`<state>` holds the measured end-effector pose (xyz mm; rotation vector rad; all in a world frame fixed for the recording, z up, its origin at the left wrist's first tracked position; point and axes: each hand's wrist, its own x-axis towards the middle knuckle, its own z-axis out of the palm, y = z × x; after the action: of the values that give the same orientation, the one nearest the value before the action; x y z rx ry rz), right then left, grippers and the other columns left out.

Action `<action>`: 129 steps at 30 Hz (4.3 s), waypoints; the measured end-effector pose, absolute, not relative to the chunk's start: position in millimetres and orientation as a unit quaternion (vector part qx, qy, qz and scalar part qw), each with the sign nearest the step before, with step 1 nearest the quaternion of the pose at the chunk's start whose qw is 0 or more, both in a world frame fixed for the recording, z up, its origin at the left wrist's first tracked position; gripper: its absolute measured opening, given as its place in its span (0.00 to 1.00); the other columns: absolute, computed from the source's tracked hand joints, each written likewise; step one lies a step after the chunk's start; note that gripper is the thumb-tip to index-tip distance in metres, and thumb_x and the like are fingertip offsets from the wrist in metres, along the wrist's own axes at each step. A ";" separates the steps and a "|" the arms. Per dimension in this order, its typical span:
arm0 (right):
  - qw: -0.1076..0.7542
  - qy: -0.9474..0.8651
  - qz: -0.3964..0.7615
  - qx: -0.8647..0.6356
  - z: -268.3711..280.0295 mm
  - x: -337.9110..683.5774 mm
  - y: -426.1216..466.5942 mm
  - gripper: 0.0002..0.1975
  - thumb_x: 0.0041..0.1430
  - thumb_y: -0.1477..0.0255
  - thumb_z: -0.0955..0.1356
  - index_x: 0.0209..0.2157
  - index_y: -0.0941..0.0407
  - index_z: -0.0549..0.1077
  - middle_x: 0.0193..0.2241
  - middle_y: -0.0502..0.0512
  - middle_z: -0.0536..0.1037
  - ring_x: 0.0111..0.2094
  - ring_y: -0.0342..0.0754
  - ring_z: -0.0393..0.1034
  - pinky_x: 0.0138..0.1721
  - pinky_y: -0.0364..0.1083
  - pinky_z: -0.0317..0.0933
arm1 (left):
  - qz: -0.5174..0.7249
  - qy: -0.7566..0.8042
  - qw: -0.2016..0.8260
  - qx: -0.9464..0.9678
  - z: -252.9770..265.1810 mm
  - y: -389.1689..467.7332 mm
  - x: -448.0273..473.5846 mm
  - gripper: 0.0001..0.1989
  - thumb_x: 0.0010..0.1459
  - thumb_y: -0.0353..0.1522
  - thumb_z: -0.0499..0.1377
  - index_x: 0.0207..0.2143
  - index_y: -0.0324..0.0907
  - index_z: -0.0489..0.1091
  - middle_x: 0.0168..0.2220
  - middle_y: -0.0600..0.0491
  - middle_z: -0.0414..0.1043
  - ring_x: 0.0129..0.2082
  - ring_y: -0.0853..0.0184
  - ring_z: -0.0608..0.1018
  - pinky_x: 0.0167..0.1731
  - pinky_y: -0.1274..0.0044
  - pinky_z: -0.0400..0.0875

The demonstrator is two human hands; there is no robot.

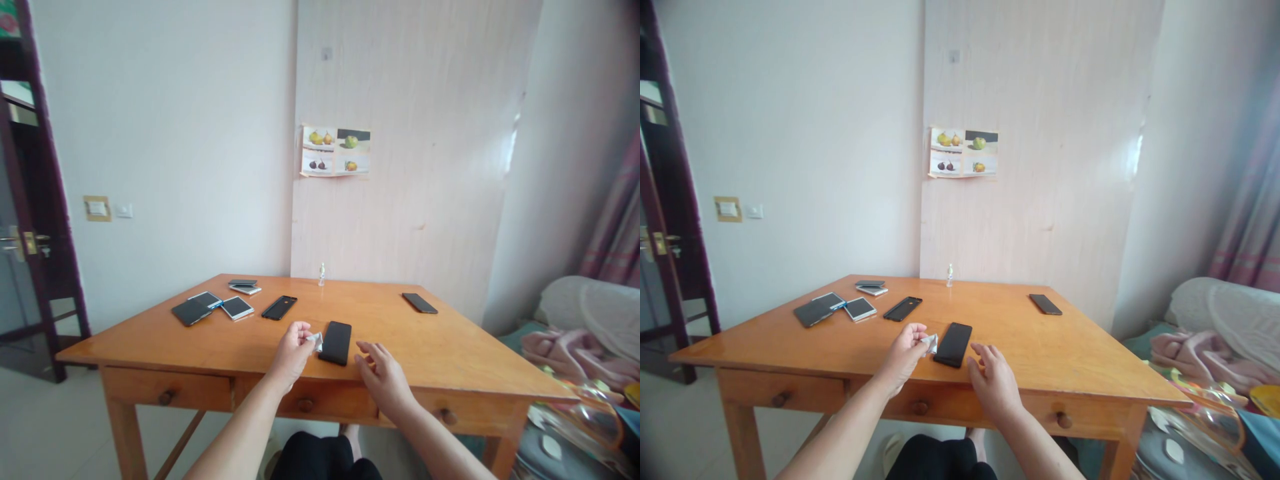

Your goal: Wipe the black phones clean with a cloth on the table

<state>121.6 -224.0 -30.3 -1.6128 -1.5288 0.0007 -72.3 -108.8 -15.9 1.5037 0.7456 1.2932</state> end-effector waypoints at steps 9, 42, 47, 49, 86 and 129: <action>0.476 -0.677 -0.014 -0.561 -26.8 70.1 -219.5 0.22 0.66 0.68 0.59 0.60 0.55 0.64 0.48 0.62 0.73 0.48 0.52 0.70 0.48 0.49 0.66 | 0.500 0.270 0.520 0.638 -13.8 -143.3 -48.6 0.19 0.54 0.33 0.61 0.48 0.40 0.63 0.37 0.49 0.74 0.36 0.65 0.78 0.38 0.74 0.71; 0.648 -0.369 0.243 -0.620 -27.8 191.0 -187.3 0.16 0.48 0.59 0.70 0.37 0.54 0.70 0.23 0.46 0.72 0.22 0.42 0.64 0.23 0.41 0.55 | 0.227 0.401 0.148 0.875 -0.6 -44.0 -14.3 0.44 0.47 0.41 0.64 0.63 0.37 0.51 0.54 0.37 0.70 0.54 0.50 0.72 0.51 0.68 0.65; 0.619 -0.408 0.264 -0.617 -25.6 188.8 -181.8 0.10 0.50 0.63 0.69 0.32 0.54 0.70 0.19 0.44 0.68 0.20 0.41 0.59 0.23 0.41 0.52 | 0.211 0.373 0.163 0.889 1.5 -11.5 -2.3 0.47 0.45 0.42 0.65 0.64 0.36 0.50 0.60 0.37 0.64 0.59 0.53 0.68 0.54 0.71 0.64; 0.608 -0.417 0.269 -0.619 -24.0 190.3 -179.4 0.09 0.50 0.64 0.69 0.32 0.54 0.71 0.21 0.46 0.70 0.23 0.42 0.62 0.25 0.42 0.56 | 0.207 0.364 0.165 0.893 0.3 -2.6 -1.7 0.49 0.43 0.44 0.66 0.64 0.37 0.51 0.61 0.39 0.63 0.60 0.52 0.66 0.55 0.70 0.63; 0.152 -0.791 0.007 -0.593 12.3 162.1 -95.1 0.20 0.69 0.63 0.56 0.58 0.43 0.68 0.57 0.48 0.71 0.58 0.56 0.61 0.57 0.54 0.53 | 0.230 0.359 0.194 0.884 -0.5 -1.5 -8.9 0.39 0.44 0.42 0.65 0.58 0.40 0.60 0.53 0.42 0.68 0.54 0.50 0.70 0.53 0.65 0.64; 0.139 -0.776 0.104 -0.606 10.3 166.6 -75.9 0.24 0.70 0.58 0.51 0.62 0.42 0.61 0.65 0.47 0.59 0.68 0.58 0.42 0.63 0.68 0.36 | 0.280 0.346 0.273 0.853 -11.1 -1.4 -1.8 0.56 0.41 0.34 0.65 0.68 0.40 0.36 0.62 0.40 0.58 0.60 0.51 0.64 0.58 0.64 0.60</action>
<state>166.6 -75.9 10.3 -1.7531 -2.2435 0.3010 -1.8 -1.4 -11.1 2.2949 0.9313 0.7548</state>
